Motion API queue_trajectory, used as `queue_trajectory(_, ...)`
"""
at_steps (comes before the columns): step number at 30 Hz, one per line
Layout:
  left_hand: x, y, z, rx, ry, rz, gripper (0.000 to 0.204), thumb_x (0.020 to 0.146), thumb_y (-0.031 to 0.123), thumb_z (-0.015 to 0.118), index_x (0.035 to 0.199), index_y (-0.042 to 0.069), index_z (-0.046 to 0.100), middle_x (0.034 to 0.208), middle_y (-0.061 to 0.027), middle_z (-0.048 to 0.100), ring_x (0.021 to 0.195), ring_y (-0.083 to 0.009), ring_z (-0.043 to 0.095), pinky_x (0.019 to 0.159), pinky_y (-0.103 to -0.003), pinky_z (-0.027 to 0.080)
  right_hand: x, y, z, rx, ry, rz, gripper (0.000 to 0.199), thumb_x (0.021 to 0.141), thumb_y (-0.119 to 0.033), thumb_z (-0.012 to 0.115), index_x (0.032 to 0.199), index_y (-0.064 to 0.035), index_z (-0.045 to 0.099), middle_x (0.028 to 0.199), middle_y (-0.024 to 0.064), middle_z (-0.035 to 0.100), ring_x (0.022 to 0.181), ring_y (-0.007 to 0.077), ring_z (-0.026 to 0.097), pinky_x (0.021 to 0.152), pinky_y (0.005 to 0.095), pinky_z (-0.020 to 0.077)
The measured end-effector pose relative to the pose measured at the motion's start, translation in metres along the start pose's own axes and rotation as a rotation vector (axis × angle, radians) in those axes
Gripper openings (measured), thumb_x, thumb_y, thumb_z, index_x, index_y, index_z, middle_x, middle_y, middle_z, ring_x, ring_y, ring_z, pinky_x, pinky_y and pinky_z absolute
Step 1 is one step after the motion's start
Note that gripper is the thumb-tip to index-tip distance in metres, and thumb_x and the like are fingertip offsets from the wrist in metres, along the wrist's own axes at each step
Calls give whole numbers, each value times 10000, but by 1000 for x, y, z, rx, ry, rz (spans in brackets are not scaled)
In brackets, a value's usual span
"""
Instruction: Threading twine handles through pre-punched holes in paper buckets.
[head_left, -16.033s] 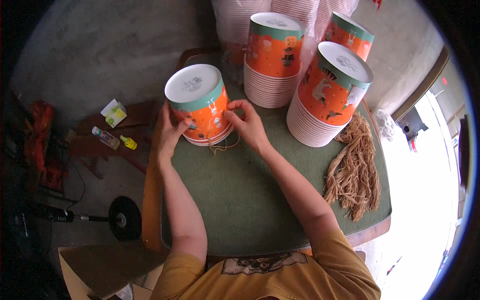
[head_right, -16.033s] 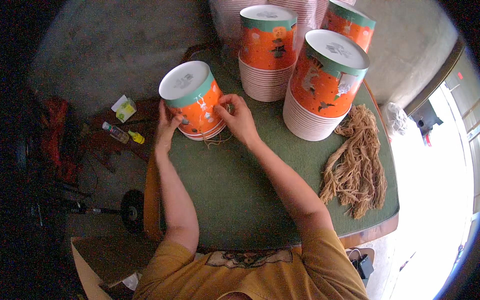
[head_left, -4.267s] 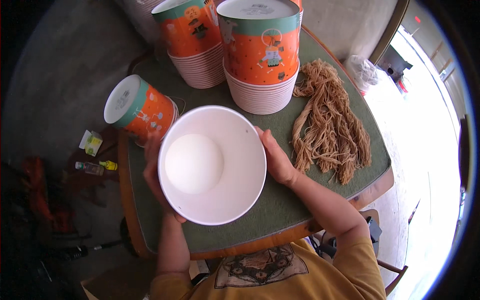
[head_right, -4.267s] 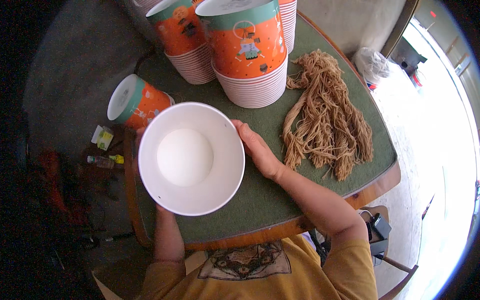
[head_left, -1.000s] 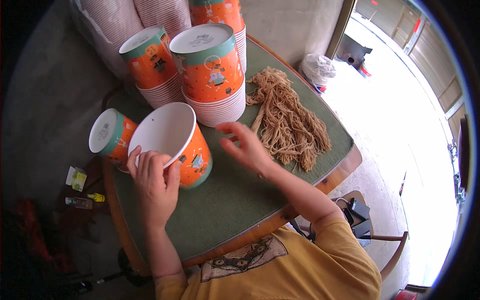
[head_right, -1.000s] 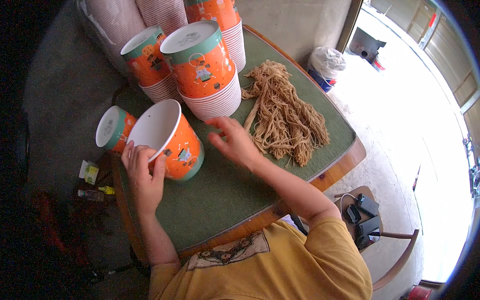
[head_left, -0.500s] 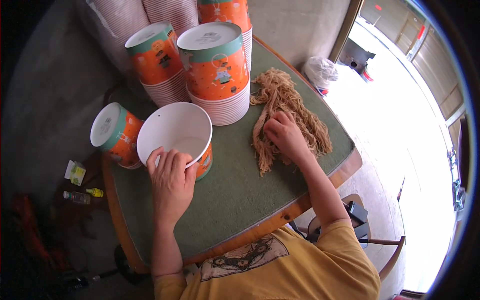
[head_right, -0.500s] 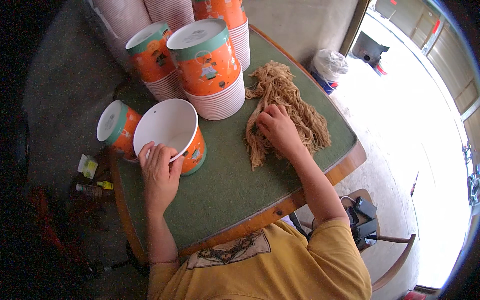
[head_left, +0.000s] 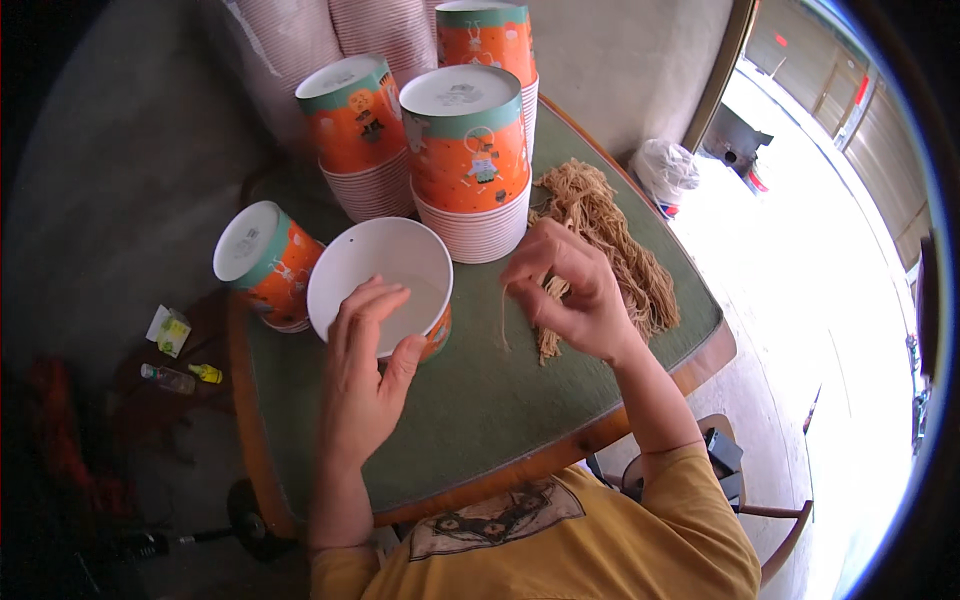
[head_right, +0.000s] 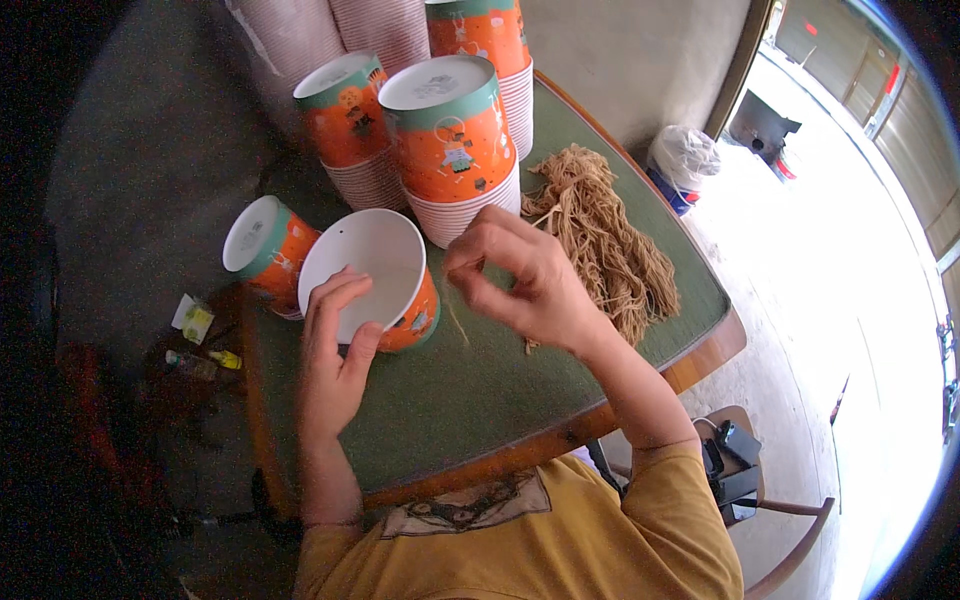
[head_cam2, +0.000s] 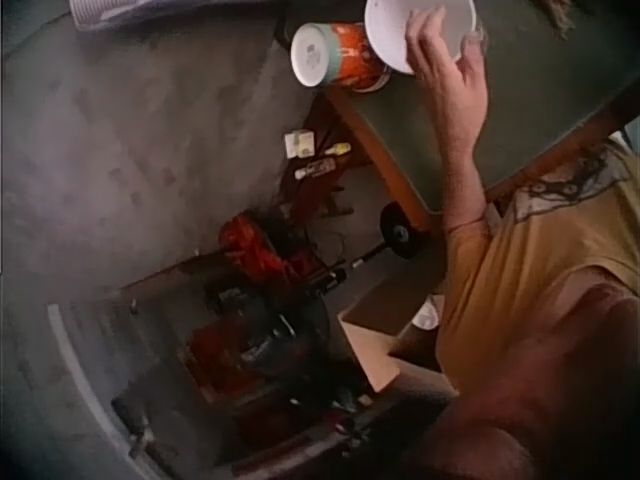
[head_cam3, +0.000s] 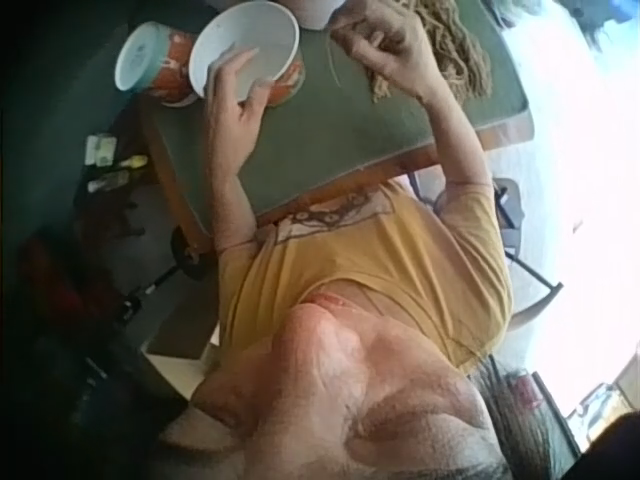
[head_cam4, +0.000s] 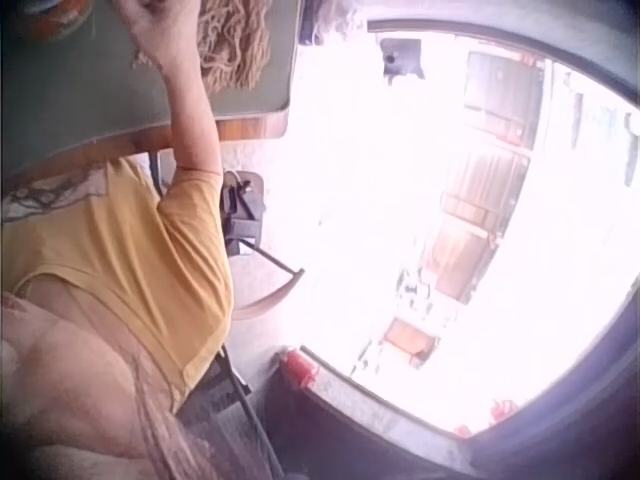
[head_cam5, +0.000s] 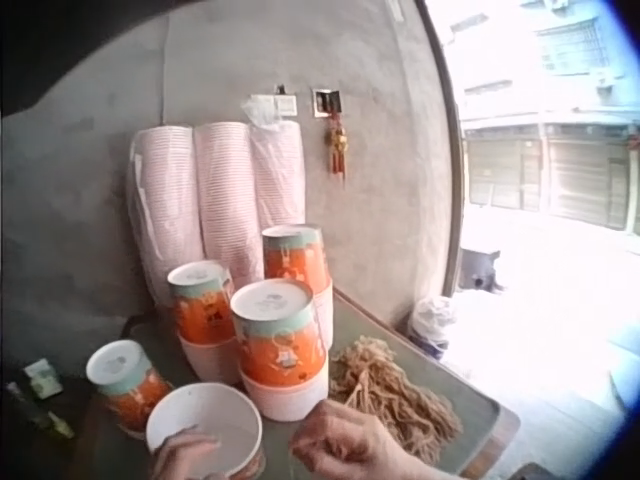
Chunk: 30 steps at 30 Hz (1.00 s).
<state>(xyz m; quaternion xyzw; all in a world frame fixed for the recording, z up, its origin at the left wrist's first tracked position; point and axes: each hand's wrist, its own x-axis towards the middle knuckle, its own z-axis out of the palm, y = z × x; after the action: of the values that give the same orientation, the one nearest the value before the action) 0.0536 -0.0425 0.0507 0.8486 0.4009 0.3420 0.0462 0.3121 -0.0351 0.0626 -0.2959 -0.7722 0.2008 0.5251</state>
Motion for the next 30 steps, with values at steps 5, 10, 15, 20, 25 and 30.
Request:
queue_trajectory(5,1,34,3,-1037,-28,-165,438,977,277,615,1302,10,493,1277,-106,557,1115,-191,575,924,-330,475,16,-24,25,47,-61,-168,158,812,22,687,948,-60,681,855,55,588,773,189,586,665,294,477)
queue_trajectory(10,-12,28,1,-1103,-174,-361,257,1032,228,521,1122,-6,577,815,-11,598,714,-83,575,683,-228,476,11,-14,33,-23,-28,-110,174,801,46,663,945,-51,674,830,46,531,698,147,545,557,259,429)
queue_trajectory(15,-36,16,-2,-837,-211,-514,258,1052,232,472,1033,14,609,636,9,505,578,-56,485,552,-218,402,-14,6,28,-17,-110,86,122,803,30,645,893,-47,614,828,50,544,687,162,562,573,274,443)
queue_trajectory(20,-49,11,14,-808,-168,-590,228,1028,223,528,940,23,595,601,0,529,536,-69,518,506,-239,405,-34,25,36,-77,-235,218,129,766,3,651,866,-50,588,862,67,564,765,230,603,639,332,485)
queue_trajectory(25,-48,14,12,-489,-167,-531,225,991,224,593,855,46,581,533,-32,551,453,-120,565,424,-287,407,-32,21,47,-285,-226,-98,339,718,-54,691,1048,-67,615,1019,100,604,941,277,598,767,387,517)
queue_trajectory(30,-40,24,13,-434,-183,-476,231,991,227,589,838,54,576,532,-44,557,463,-156,588,434,-309,424,-40,1,73,200,-380,173,385,886,-125,715,1233,-48,567,1010,102,638,726,168,667,652,307,541)
